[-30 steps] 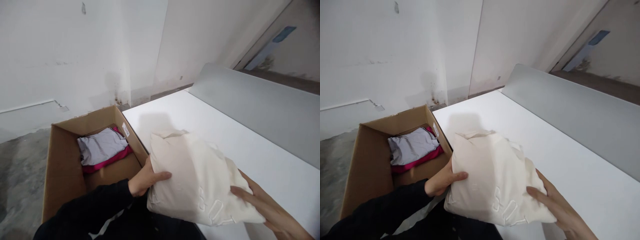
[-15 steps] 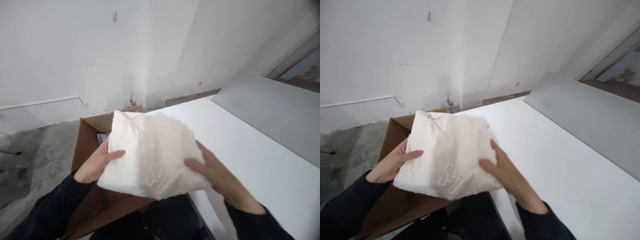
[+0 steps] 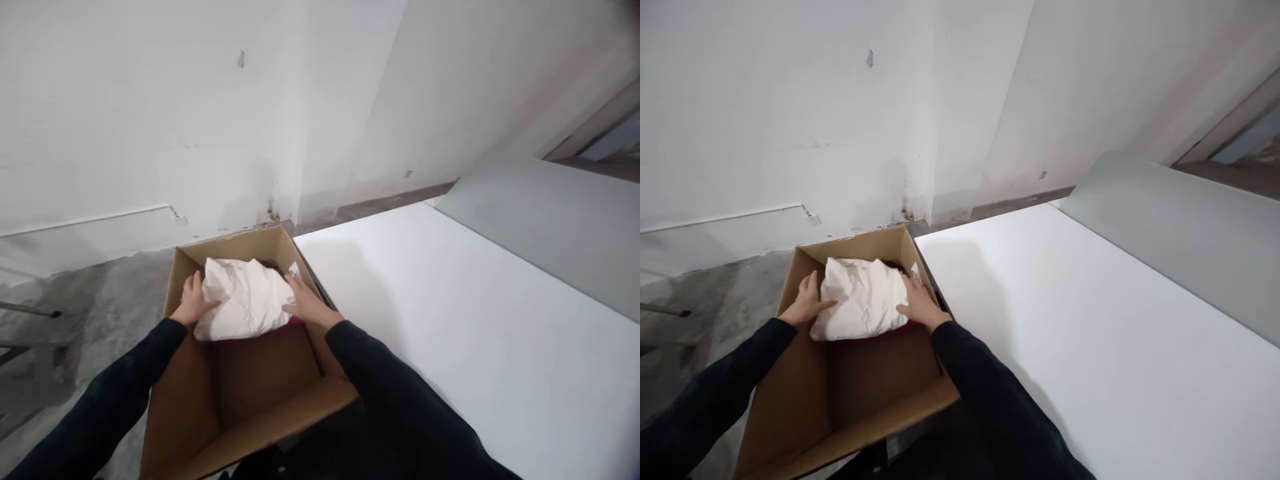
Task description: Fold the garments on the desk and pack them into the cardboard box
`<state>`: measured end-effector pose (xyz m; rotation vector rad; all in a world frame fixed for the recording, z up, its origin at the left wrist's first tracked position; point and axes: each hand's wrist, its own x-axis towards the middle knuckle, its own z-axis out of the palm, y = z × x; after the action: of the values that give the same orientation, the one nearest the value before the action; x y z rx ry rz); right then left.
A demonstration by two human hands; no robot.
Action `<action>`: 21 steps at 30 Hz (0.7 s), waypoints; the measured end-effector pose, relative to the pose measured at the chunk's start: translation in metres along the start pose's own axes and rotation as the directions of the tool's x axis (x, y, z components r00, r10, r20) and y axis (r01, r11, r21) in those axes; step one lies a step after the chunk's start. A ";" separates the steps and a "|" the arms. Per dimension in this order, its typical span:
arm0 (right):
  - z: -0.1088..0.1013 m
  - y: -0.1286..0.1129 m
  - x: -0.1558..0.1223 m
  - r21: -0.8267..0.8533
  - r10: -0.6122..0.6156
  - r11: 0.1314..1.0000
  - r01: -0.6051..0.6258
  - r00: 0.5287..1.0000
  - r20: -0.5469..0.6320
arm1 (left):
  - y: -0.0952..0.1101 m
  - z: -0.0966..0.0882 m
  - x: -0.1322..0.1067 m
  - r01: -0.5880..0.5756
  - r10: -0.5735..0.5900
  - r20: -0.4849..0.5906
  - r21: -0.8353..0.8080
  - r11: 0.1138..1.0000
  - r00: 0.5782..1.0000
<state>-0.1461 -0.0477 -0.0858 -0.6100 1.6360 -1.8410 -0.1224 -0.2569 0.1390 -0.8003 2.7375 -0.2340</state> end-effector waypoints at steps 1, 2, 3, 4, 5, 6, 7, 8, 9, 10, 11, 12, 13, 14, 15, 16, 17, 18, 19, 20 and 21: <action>0.005 0.000 -0.006 -0.071 -0.047 0.996 0.049 0.998 0.033 | -0.004 0.011 0.004 -0.052 0.046 0.042 0.145 0.988 0.998; 0.008 -0.002 -0.014 -0.117 -0.102 0.987 0.111 0.992 0.077 | -0.005 0.023 0.006 -0.114 0.083 0.137 0.240 0.964 0.987; 0.009 -0.004 -0.023 -0.139 -0.151 0.976 0.167 0.981 0.123 | -0.004 0.037 0.005 -0.177 0.102 0.253 0.295 0.939 0.962; 0.008 -0.006 -0.033 -0.143 -0.191 0.966 0.214 0.968 0.163 | -0.001 0.052 0.002 -0.234 0.107 0.358 0.332 0.914 0.927; 0.006 -0.009 -0.043 -0.139 -0.223 0.958 0.251 0.956 0.191 | 0.003 0.068 -0.003 -0.288 0.109 0.438 0.367 0.885 0.892; 0.002 -0.011 -0.053 -0.132 -0.246 0.952 0.277 0.946 0.212 | 0.007 0.084 -0.008 -0.345 0.110 0.496 0.412 0.844 0.861; -0.003 -0.013 -0.062 -0.127 -0.258 0.949 0.290 0.940 0.222 | 0.010 0.099 -0.013 -0.391 0.116 0.524 0.451 0.803 0.844; -0.008 -0.014 -0.072 -0.123 -0.260 0.949 0.292 0.939 0.223 | 0.012 0.113 -0.016 -0.419 0.134 0.521 0.478 0.772 0.843; -0.013 -0.015 -0.082 -0.119 -0.257 0.950 0.287 0.941 0.220 | 0.012 0.124 -0.017 -0.433 0.153 0.506 0.498 0.751 0.849; -0.017 -0.015 -0.093 -0.114 -0.249 0.954 0.278 0.944 0.216 | 0.011 0.134 -0.015 -0.438 0.171 0.487 0.511 0.740 0.857; -0.022 -0.014 -0.103 -0.104 -0.240 0.958 0.266 0.948 0.210 | 0.008 0.140 -0.010 -0.436 0.183 0.468 0.518 0.736 0.865; -0.025 -0.012 -0.115 -0.092 -0.231 0.963 0.253 0.952 0.200 | 0.004 0.145 -0.003 -0.430 0.189 0.451 0.522 0.737 0.872; -0.029 -0.010 -0.126 -0.079 -0.223 0.968 0.240 0.958 0.183 | -0.001 0.147 0.006 -0.420 0.188 0.437 0.528 0.738 0.879; -0.032 -0.006 -0.137 -0.064 -0.215 0.972 0.227 0.964 0.159 | -0.006 0.147 0.016 -0.408 0.175 0.430 0.538 0.738 0.885; -0.035 -0.003 -0.148 -0.049 -0.206 0.976 0.213 0.971 0.121 | -0.012 0.146 0.025 -0.394 0.158 0.426 0.553 0.734 0.891; -0.037 0.001 -0.158 -0.033 -0.193 0.980 0.195 0.979 0.069 | -0.016 0.143 0.033 -0.382 0.139 0.423 0.570 0.728 0.895; -0.039 0.004 -0.167 -0.019 -0.175 0.984 0.175 0.985 0.006 | -0.020 0.139 0.039 -0.370 0.117 0.422 0.590 0.718 0.899; -0.040 0.008 -0.176 -0.009 -0.148 0.989 0.147 0.987 -0.063 | -0.022 0.133 0.042 -0.360 0.097 0.421 0.608 0.708 0.902; -0.040 0.011 -0.184 -0.002 -0.115 0.993 0.116 0.984 -0.133 | -0.023 0.126 0.042 -0.344 0.079 0.412 0.624 0.701 0.908; -0.041 0.014 -0.192 0.005 -0.081 0.996 0.084 0.977 -0.198 | -0.021 0.117 0.040 -0.330 0.071 0.401 0.628 0.705 0.914; -0.041 0.018 -0.199 0.015 -0.049 0.998 0.055 0.966 -0.255 | -0.017 0.106 0.035 -0.310 0.070 0.381 0.617 0.723 0.922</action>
<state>-0.0292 0.1191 -0.0994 -0.4236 1.7748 -2.0420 -0.1097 -0.2983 0.0344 -0.2996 2.1343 -0.8909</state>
